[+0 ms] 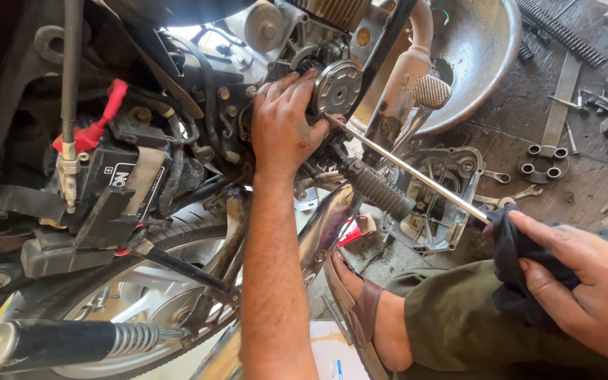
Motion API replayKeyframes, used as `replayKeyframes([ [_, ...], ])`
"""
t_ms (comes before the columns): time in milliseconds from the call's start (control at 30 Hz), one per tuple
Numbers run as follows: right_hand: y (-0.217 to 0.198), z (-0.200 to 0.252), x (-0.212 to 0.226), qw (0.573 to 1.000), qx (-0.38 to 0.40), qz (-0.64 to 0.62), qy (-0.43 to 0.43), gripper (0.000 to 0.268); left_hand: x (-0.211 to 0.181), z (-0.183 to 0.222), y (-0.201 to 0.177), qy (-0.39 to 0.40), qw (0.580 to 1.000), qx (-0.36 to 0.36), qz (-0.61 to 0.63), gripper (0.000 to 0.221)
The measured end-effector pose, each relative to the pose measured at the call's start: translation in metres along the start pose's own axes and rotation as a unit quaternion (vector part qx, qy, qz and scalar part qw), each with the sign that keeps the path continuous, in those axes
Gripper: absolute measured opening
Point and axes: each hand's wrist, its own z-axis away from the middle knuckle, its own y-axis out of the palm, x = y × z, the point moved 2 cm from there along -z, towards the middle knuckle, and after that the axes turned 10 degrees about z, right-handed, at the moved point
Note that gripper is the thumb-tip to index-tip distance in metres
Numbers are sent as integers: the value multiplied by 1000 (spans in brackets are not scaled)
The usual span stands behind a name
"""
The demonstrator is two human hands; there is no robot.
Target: The recorder is seen repairing the engine casing and installing a gasket on a motorcycle.
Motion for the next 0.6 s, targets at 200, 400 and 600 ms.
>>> replayKeyframes([
  [200,0,1,1,1000,-13,-6,-24,60,1,0,1,-5,1000,1,-3,65],
  [400,4,3,-2,1000,0,23,3,59,3,0,0,-2,1000,6,2,68],
  [600,-4,5,24,993,-67,85,-50,61,2,0,-2,-6,1000,9,4,60],
])
